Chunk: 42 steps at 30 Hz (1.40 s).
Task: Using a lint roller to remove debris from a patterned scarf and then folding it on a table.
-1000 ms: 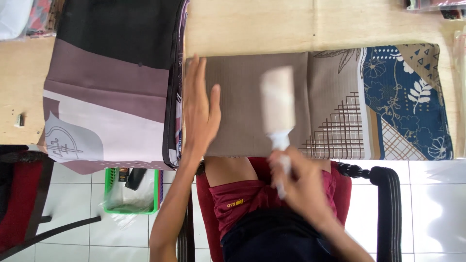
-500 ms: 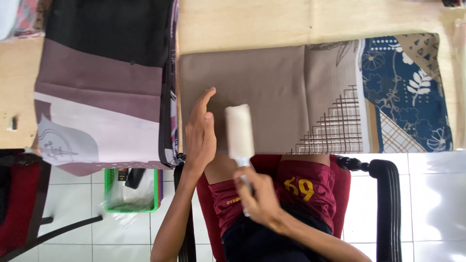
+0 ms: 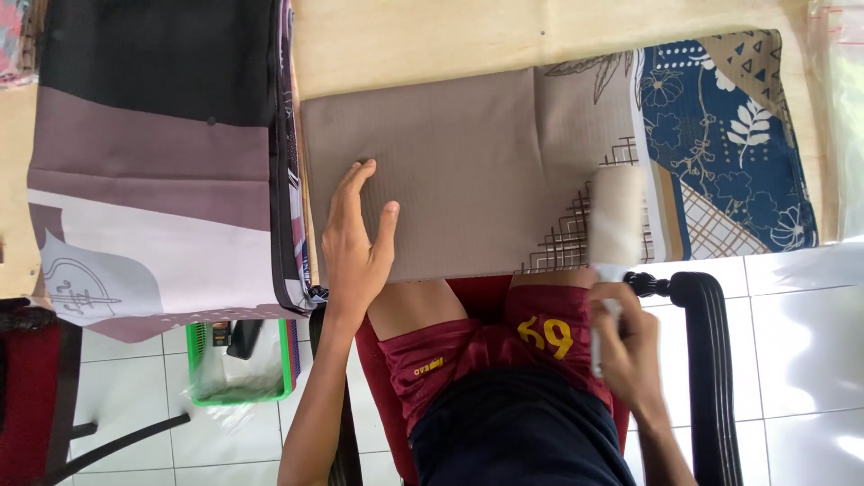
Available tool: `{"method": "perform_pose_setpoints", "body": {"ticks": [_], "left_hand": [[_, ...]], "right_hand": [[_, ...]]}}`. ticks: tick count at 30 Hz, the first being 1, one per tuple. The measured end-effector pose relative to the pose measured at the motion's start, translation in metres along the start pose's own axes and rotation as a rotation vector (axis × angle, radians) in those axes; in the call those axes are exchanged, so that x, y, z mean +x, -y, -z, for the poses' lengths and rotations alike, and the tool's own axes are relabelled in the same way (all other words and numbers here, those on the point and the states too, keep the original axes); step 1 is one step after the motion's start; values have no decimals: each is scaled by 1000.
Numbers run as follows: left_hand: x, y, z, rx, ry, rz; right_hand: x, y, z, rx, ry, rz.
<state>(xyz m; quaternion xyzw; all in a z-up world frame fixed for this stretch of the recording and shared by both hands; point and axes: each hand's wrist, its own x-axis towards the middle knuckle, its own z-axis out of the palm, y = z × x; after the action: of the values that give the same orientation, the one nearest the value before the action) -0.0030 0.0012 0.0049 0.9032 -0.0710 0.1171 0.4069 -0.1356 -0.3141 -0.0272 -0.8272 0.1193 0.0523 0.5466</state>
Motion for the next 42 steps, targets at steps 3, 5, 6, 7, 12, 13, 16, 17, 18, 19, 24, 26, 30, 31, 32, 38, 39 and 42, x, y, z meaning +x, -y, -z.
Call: {"method": "perform_pose_setpoints", "body": {"ticks": [3,5,6,7,12,13,16,17,18,19,24,26,30,31,32,38,39,42], "left_hand": [[-1,-1,1,-57,-1,41],[1,1,3,-91,-17,57],[3,2,5,-276,-62,81],[2,4,6,-462,-108,109],[7,24,30,-661,-189,187],[5,28,32,-718,-197,179],[2,60,12,-905,-318,180],[0,55,13,-899,-322,180],[-1,51,13,-936,-331,161],[-1,46,12,-977,-338,141],[1,49,14,-704,-229,147],[0,46,13,-601,-213,160],[2,32,10,-112,-97,144],[2,29,9,-2,-74,40],[1,31,7,-4,-70,42],[2,28,6,273,-39,-81],[3,27,7,290,-30,-82],[5,18,11,301,-21,-105]], "right_hand": [[-1,0,11,-4,-104,-27],[-3,1,8,5,-159,-11],[-5,-3,2,25,-156,37],[-8,-6,-2,43,-149,80],[-6,47,-85,91,147,232],[-5,51,-105,86,278,355],[5,94,-164,316,449,468],[8,102,-173,320,454,470],[11,111,-181,328,507,467],[15,119,-189,334,556,464],[13,99,-201,288,536,383],[8,91,-195,289,520,342],[9,78,-171,246,438,337],[10,77,-164,258,428,324],[9,75,-155,257,427,319],[14,46,-97,151,230,271],[13,47,-85,140,196,229],[11,39,-48,66,138,98]]}}
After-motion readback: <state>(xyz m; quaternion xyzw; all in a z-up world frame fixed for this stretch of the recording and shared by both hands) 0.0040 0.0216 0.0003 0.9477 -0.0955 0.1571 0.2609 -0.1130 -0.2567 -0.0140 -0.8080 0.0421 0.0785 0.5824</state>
